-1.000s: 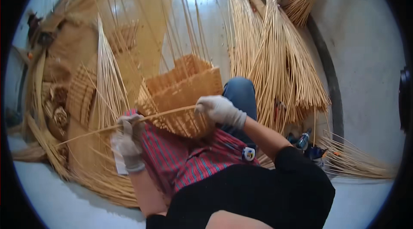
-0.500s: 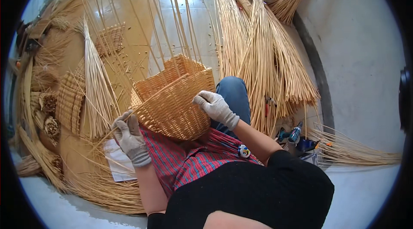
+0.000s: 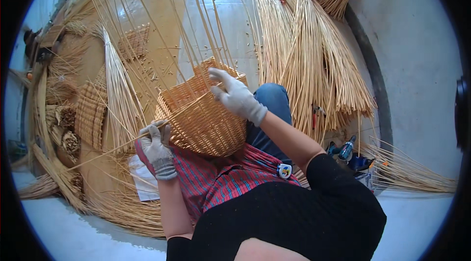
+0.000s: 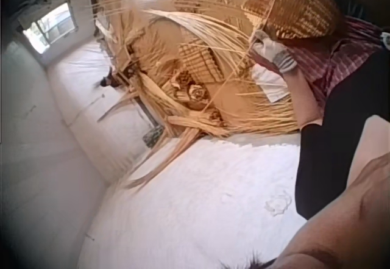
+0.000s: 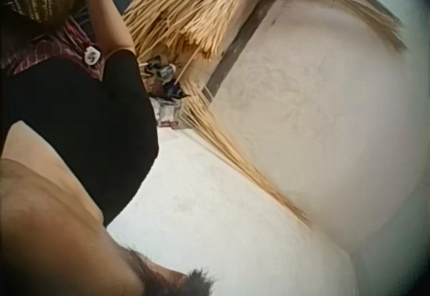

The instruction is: Weaving a wicker basket using reeds, a ruler for measurement, and pliers for cutting.

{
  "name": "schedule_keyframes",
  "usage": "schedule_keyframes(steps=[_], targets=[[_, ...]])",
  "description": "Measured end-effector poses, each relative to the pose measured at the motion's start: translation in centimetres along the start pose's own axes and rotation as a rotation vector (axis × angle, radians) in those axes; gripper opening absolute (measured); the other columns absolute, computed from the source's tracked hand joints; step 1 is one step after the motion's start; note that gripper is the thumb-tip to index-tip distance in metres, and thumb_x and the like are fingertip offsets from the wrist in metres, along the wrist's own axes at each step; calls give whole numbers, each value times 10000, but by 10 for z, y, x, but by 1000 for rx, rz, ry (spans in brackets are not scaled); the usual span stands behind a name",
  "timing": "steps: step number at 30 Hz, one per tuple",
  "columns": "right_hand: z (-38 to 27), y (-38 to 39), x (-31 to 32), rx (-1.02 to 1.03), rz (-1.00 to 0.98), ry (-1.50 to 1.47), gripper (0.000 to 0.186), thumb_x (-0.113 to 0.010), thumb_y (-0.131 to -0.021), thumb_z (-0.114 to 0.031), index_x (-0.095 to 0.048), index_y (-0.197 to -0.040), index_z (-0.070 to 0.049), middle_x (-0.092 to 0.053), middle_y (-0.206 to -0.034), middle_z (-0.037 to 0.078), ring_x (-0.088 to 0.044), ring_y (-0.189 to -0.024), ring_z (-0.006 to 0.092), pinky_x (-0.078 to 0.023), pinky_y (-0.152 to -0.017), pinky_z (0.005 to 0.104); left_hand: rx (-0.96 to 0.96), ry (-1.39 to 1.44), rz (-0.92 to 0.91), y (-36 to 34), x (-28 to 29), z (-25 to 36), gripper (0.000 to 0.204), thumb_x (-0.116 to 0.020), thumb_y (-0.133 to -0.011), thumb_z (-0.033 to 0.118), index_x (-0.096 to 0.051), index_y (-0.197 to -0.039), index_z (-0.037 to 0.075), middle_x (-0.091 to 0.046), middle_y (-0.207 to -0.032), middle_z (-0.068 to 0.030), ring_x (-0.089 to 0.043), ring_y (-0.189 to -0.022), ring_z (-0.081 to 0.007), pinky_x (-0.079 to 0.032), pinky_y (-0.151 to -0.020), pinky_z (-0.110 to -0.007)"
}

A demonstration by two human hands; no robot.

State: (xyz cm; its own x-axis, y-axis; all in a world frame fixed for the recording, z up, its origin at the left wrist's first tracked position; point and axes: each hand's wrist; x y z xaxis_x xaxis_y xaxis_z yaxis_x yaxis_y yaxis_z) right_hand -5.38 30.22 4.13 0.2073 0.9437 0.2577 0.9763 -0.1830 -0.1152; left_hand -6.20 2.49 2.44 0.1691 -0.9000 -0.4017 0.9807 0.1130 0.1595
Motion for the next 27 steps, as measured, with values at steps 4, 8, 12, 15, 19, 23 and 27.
schedule_keyframes(steps=[4, 8, 12, 15, 19, 23, 27], targets=[[-12, -44, -4, -310, -497, 380, 522, -680, -910, -333, -548, -1285, 6, -723, -997, 193, -738, -834, 282, -567, -785, 380, 22, -22, -18, -20, 12, -6, 164, -598, -1002, 183, -581, -1057, 29, -690, -1013, -138, -694, -911, -231, -631, -832, -363], [1, -50, -9, -347, -448, 225, 364, -654, -926, -354, -700, -1034, -10, -731, -852, 140, -728, -641, 211, -574, -670, 351, -170, -308, -206, -83, -1, 11, 126, -602, -1007, 160, -585, -1040, 39, -688, -1005, -107, -697, -901, -205, -603, -781, -328], [-13, -53, -11, -491, -421, 227, 395, -608, -955, -391, -717, -1033, -20, -737, -880, 125, -729, -639, 211, -575, -647, 345, -1026, -868, -339, -121, -123, 58, 459, -696, -931, 212, -530, -1346, 107, -657, -1210, -153, -688, -1041, -273, -565, -840, -352], [-9, -54, -19, -541, -412, 211, 399, -576, -973, -401, -738, -1022, -39, -735, -911, 103, -733, -649, 204, -576, -620, 339, -1021, -1261, -215, -130, -170, 62, 789, -759, -854, 281, -344, -1525, 258, -548, -1357, -262, -653, -1115, -366, -562, -847, -371], [-11, -58, -18, -551, -421, 262, 395, -596, -956, -412, -743, -1024, -51, -744, -928, 94, -733, -649, 200, -583, -628, 343, -774, -885, -186, -126, -157, 64, 963, -729, -886, 359, -94, -1604, 260, -615, -1243, -258, -702, -936, -306, -577, -739, -357], [-3, -59, -15, -451, -410, 350, 362, -722, -869, -387, -759, -977, -43, -740, -800, 88, -715, -613, 179, -575, -628, 323, -507, -467, -25, -43, -76, 52, 599, -469, -1062, 224, -159, -1555, 86, -687, -938, -135, -627, -665, -138, -507, -542, -235], [-7, -58, -16, -496, -368, 371, 360, -773, -818, -372, -752, -959, -41, -730, -764, 105, -719, -673, 185, -570, -650, 328, -341, -177, 105, 3, -13, 5, 434, -420, -1080, 164, -234, -1471, 153, -694, -929, -163, -682, -753, -169, -509, -509, -216]])
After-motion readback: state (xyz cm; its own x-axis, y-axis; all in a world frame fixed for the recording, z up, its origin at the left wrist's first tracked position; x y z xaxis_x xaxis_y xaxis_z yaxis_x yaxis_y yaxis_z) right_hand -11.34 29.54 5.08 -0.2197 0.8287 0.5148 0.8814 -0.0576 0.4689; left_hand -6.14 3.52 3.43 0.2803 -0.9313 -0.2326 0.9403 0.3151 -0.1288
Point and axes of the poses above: each hand's wrist, its own y-axis away from the middle knuckle, its own x-axis out of the back of the hand, z = x × y
